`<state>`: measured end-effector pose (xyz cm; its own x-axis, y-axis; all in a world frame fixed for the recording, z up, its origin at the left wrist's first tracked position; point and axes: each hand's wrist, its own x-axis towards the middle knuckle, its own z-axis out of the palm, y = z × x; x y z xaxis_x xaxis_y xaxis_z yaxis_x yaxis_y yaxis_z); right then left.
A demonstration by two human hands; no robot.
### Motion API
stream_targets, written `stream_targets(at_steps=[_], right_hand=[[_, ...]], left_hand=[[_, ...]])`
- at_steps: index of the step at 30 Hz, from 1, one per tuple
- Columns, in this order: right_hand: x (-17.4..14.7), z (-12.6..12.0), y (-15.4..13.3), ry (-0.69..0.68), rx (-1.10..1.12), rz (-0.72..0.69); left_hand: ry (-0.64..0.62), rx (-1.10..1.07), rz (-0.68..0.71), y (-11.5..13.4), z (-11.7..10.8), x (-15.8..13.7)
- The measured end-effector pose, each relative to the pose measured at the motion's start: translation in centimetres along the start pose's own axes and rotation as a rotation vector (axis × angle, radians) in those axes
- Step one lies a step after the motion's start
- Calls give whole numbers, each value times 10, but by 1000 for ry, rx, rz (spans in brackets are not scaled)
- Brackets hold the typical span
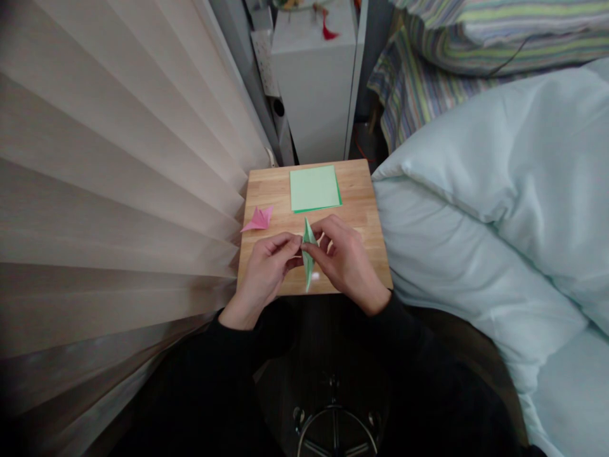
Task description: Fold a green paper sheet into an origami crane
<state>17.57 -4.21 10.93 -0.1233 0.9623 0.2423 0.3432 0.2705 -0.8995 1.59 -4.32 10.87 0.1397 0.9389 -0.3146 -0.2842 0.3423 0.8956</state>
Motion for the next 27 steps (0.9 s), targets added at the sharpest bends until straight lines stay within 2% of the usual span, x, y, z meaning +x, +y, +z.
stream_targets(at_steps=[3, 5, 9, 13, 21, 23, 27], right_hand=[[-2, 3, -4, 198, -71, 12], [-3, 5, -9, 259, -142, -18], [-4, 10, -15, 242, -153, -22], [-4, 12, -18, 261, -101, 19], [-5, 13, -14, 275, 85, 175], [-4, 13, -12, 271, 157, 175], [-3, 15, -9, 220, 223, 139]], left_hand=[[85, -105, 1, -2, 4, 0], [140, -154, 28, -4, 7, 0], [185, -187, 72, -9, 13, 0], [175, -130, 121, -15, 15, -1], [156, 355, 374, -9, 16, -12], [151, 344, 369, -9, 15, -12], [126, 189, 304, -12, 13, -7]])
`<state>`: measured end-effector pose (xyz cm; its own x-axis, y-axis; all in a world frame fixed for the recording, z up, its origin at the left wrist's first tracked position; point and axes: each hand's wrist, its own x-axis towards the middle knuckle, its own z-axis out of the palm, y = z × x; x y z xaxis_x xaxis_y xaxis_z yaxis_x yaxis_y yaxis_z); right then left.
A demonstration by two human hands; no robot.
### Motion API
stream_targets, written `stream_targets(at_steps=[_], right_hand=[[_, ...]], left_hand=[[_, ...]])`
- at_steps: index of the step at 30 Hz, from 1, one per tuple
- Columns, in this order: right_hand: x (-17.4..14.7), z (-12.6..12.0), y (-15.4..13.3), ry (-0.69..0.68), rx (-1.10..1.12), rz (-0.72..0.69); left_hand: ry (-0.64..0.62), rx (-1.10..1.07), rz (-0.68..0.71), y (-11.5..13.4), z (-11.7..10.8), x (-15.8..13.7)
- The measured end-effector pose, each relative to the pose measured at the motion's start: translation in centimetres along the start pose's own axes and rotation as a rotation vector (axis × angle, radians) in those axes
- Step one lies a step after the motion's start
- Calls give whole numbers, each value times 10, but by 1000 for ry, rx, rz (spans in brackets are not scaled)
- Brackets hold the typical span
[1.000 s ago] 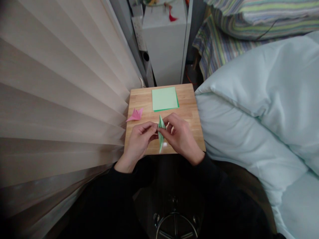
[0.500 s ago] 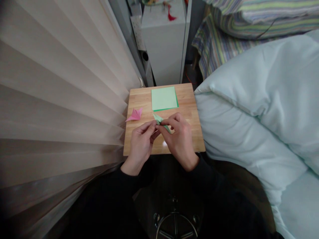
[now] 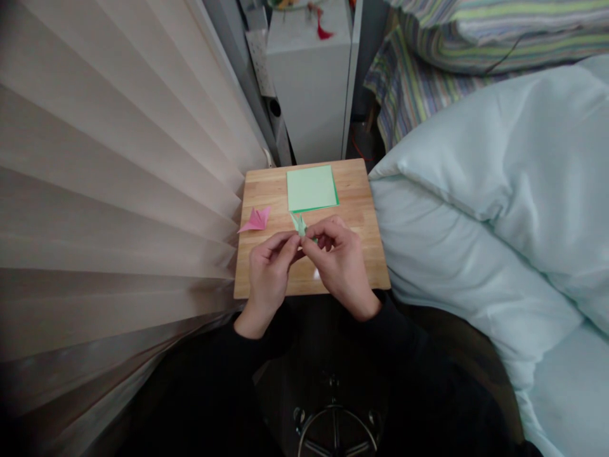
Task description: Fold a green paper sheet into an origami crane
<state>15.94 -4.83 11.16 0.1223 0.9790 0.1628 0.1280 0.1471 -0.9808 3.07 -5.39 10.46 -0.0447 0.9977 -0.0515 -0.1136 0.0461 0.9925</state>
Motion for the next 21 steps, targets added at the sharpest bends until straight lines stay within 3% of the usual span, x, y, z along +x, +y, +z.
stream_targets(at_steps=[6, 11, 17, 21], right_hand=[[7, -2, 2, 19, 242, 193], [15, -14, 3, -115, 249, 275], [17, -20, -4, -175, 289, 352], [16, -19, -5, -196, 285, 373]], left_hand=[[-19, 70, 82, -4, -4, 6], [-95, 100, 130, -1, -9, 11], [-107, 74, 104, 3, -14, 15], [-164, 198, 111, 4, -21, 20]])
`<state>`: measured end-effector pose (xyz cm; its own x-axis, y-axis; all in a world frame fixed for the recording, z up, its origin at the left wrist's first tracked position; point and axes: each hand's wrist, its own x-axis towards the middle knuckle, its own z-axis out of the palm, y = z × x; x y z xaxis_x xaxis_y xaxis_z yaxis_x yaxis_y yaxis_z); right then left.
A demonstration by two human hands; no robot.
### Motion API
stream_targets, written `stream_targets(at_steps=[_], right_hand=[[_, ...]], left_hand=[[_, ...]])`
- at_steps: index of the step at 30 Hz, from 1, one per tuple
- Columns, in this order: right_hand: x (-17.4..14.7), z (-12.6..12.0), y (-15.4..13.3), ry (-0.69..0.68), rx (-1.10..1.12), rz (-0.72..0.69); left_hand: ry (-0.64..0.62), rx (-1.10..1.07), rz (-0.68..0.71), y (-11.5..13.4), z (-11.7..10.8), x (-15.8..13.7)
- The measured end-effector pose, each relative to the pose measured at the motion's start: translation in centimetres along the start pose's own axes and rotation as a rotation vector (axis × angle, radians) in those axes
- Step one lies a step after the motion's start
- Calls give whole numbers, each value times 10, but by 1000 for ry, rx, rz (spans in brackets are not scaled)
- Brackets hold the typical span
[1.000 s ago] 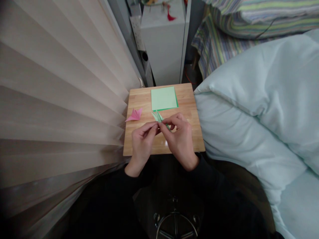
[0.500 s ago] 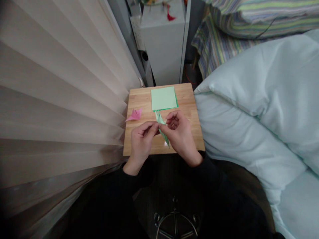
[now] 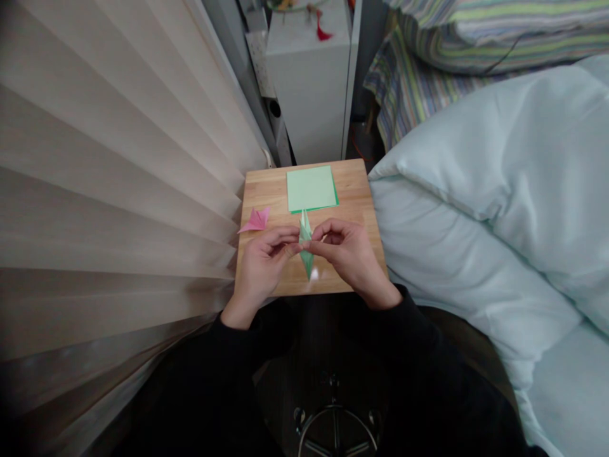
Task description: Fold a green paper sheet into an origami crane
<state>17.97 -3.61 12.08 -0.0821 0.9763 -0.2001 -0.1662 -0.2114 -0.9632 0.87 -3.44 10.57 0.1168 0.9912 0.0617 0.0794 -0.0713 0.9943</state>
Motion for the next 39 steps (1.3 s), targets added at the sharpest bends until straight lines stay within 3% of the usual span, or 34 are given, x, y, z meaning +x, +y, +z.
stream_targets(at_steps=[10, 14, 22, 31, 39], right_hand=[[3, 1, 11, 61, -41, -15], [3, 4, 14, 9, -3, -19], [3, 3, 22, 25, -224, -142], [4, 2, 25, 32, -227, -154], [3, 3, 18, 36, -135, -132]], left_hand=[[-77, 105, -56, 2, -6, 1], [-62, 97, -68, 4, -4, 0], [-97, -102, -337, 5, 3, -2], [-68, -159, -282, 6, 4, -4], [-149, -97, -228, 3, 1, -4]])
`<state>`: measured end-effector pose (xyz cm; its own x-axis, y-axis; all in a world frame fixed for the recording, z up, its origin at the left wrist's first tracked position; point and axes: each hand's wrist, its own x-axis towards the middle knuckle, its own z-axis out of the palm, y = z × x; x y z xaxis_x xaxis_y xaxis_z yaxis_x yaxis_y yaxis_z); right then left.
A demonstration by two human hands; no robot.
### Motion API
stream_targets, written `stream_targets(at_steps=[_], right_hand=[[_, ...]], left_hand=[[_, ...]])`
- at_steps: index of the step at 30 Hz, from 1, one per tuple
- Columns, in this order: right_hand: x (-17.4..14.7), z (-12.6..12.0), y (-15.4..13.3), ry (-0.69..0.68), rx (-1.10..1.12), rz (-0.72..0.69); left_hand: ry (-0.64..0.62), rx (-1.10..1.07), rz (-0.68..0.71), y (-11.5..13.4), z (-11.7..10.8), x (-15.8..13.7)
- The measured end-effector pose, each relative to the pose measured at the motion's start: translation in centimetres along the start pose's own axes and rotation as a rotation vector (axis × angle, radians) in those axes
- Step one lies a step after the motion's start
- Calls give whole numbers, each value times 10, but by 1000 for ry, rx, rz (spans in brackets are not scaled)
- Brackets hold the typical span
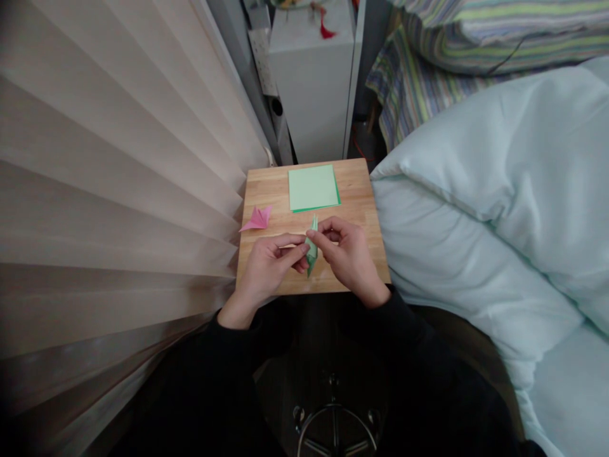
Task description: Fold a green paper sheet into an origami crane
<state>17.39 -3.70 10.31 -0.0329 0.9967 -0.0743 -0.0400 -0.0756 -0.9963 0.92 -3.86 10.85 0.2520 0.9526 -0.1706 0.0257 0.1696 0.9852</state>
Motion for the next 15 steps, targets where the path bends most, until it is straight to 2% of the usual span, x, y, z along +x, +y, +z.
stream_targets(at_steps=[2, 4, 7, 10, 12, 15], right_hand=[[-1, -2, -1, 11, -18, -36], [-1, -4, -2, 32, -91, -129], [-3, -5, -6, 30, -269, -353], [-5, -5, -7, -32, -423, -549], [-5, -5, -5, -68, -474, -593], [-3, -6, -1, -151, -481, -577]], left_hand=[[58, 54, 1, -2, -2, 0], [83, 39, -65, -2, -3, -1], [20, -179, -212, 1, -1, -3], [18, -360, -194, 3, 1, -2], [57, -362, -160, 2, 0, 0], [149, -310, -133, 0, -4, 3]])
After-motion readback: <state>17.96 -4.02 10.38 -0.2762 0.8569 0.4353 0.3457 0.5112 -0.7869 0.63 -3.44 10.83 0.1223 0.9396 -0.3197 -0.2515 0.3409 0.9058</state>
